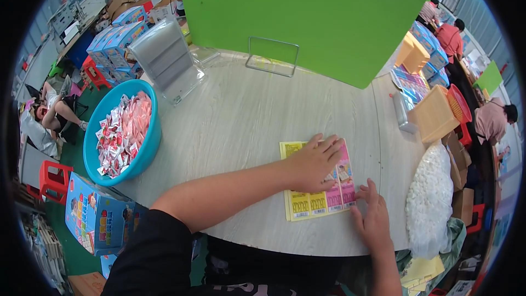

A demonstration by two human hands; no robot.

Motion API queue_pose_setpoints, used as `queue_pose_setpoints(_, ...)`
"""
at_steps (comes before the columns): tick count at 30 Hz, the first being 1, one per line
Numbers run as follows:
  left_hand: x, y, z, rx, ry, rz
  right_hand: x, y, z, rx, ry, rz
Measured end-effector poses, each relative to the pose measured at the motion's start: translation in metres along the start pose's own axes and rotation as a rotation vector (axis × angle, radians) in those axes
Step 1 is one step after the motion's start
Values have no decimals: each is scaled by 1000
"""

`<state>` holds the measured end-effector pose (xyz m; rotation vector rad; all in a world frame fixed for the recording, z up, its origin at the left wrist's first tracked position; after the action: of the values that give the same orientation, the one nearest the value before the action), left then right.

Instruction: Folding and separating sheets of colorful toy product labels at a factory workbench.

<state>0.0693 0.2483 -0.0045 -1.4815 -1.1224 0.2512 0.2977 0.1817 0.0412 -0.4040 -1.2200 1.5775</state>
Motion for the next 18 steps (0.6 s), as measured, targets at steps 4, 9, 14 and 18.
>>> queue_pose_setpoints(4, 0, 1, 1, 1, 11, -3, 32, 5, -8, 108, 1, -9)
queue_pose_setpoints(9, 1, -5, -1, -40, 60, -11, 70, 18, -14, 146, 28, 10)
queue_pose_setpoints(14, -2, -5, 0, -81, 30, -25, 108, 37, -8, 31, -68, 45)
queue_pose_setpoints(18, 0, -9, 1, -163, 15, 31, 125, 43, -12, 28, -177, -35)
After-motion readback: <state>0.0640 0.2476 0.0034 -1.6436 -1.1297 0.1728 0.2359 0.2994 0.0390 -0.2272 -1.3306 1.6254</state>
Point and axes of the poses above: each hand's wrist, its own x-axis towards the middle knuckle, its own y-axis out of the palm, z = x × y, the point moved 3 cm from there along x, towards the middle knuckle, and after that the axes turned 14 degrees about -z, right-handed, at the moved point
